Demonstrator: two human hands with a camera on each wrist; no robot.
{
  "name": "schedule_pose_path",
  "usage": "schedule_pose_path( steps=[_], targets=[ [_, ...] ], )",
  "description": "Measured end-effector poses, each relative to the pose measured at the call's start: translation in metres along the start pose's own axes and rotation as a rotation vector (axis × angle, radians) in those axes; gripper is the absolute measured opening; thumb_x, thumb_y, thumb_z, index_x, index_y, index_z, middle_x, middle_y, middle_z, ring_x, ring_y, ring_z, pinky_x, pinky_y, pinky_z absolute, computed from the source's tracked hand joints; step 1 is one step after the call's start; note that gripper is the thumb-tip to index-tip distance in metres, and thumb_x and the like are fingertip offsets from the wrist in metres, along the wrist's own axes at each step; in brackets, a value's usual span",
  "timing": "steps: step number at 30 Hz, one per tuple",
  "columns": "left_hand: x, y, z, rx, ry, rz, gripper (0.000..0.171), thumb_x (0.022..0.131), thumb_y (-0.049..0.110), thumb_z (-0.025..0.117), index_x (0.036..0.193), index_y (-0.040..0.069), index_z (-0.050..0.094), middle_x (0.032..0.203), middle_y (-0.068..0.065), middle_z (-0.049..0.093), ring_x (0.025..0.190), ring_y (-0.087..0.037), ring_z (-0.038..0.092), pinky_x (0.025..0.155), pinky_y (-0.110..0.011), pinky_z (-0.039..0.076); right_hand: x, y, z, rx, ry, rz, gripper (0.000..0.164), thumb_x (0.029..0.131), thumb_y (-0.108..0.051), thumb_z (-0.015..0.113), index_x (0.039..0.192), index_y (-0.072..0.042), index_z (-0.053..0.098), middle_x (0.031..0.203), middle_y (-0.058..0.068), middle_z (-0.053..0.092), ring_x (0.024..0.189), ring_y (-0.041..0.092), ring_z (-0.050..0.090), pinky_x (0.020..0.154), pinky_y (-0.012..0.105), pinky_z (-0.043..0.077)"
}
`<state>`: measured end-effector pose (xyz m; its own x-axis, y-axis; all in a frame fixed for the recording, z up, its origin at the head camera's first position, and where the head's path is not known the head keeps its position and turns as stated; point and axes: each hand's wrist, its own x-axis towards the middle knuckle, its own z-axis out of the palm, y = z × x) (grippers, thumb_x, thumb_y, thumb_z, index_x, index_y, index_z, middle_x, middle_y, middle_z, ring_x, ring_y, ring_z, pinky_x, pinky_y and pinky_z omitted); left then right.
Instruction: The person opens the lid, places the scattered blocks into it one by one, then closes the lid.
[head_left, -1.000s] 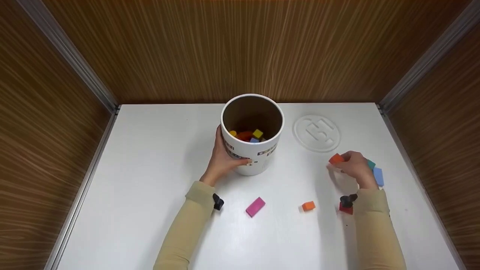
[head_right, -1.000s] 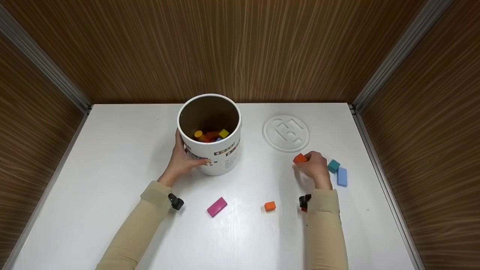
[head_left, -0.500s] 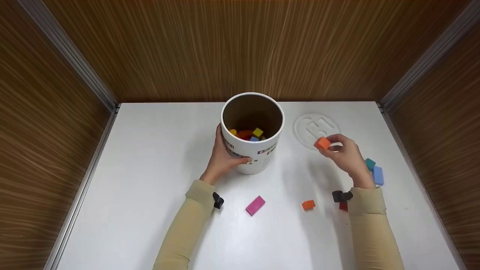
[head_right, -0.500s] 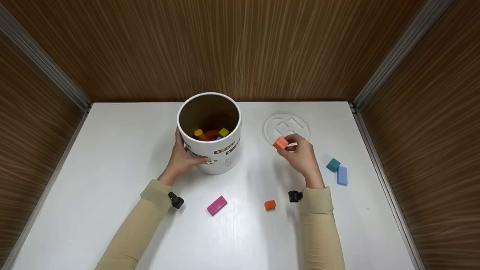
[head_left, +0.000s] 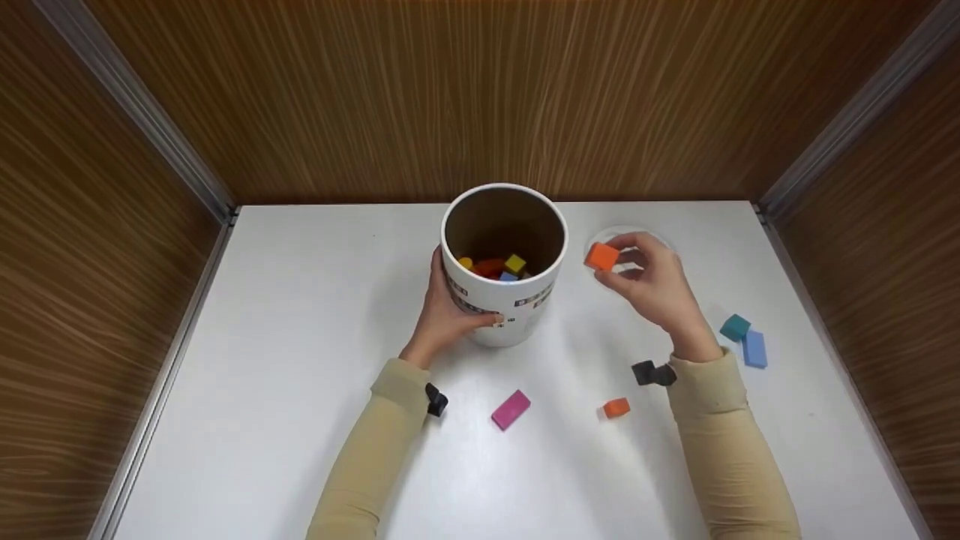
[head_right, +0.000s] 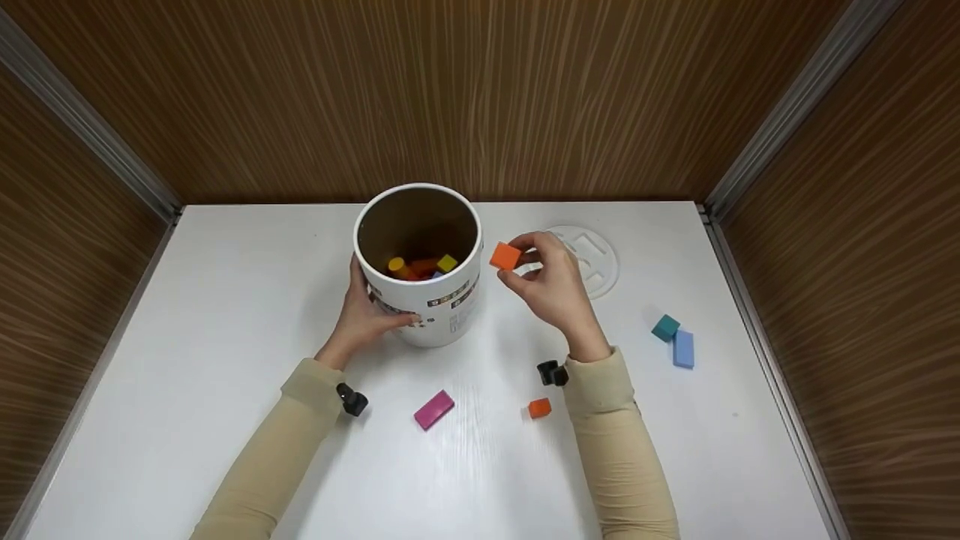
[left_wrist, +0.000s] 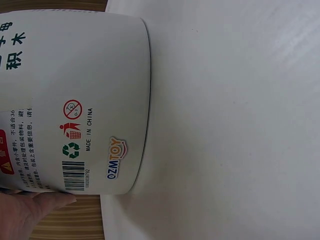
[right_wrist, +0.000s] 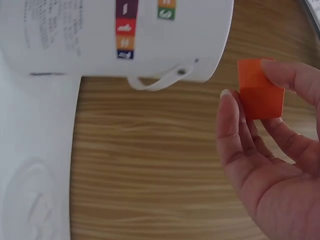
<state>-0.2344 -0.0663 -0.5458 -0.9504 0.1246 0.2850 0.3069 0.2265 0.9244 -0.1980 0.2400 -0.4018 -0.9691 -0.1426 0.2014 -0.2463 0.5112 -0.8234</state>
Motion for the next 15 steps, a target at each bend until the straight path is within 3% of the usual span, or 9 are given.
schedule_pose_path(
  steps=[7, 10, 15],
  targets=[
    [-0.001, 0.001, -0.001, 0.009, 0.001, -0.028, 0.139, 0.053, 0.051, 0.094, 0.155, 0.039, 0.000, 0.159, 0.003, 0.020, 0.141, -0.009, 0.025, 0.116, -0.044, 0.022, 0.011, -0.024, 0.016, -0.018, 0.019, -0.120, 0.039, 0.084, -0.007, 0.077, 0.119, -0.003, 0.061, 0.114, 0.008, 0.059, 0.098, 0.019, 0.060, 0.079, 0.021, 0.054],
    [-0.001, 0.003, -0.001, -0.008, 0.005, -0.011, 0.139, 0.054, 0.043, 0.096, 0.155, 0.037, 0.001, 0.159, 0.001, 0.021, 0.142, -0.016, 0.026, 0.116, -0.045, 0.022, 0.017, -0.031, 0.023, -0.025, 0.013, -0.167, 0.037, 0.084, -0.007, 0.077, 0.117, -0.003, 0.062, 0.111, 0.007, 0.060, 0.095, 0.018, 0.060, 0.077, 0.026, 0.055],
    [0.000, 0.010, -0.001, -0.067, 0.003, 0.017, 0.138, 0.055, 0.025, 0.098, 0.157, 0.024, 0.005, 0.158, -0.009, 0.023, 0.142, -0.032, 0.025, 0.117, -0.049, 0.019, 0.024, -0.039, 0.035, -0.045, 0.021, -0.191, 0.036, 0.083, -0.006, 0.078, 0.116, -0.002, 0.063, 0.107, 0.008, 0.059, 0.092, 0.019, 0.058, 0.074, 0.032, 0.056]
  ],
)
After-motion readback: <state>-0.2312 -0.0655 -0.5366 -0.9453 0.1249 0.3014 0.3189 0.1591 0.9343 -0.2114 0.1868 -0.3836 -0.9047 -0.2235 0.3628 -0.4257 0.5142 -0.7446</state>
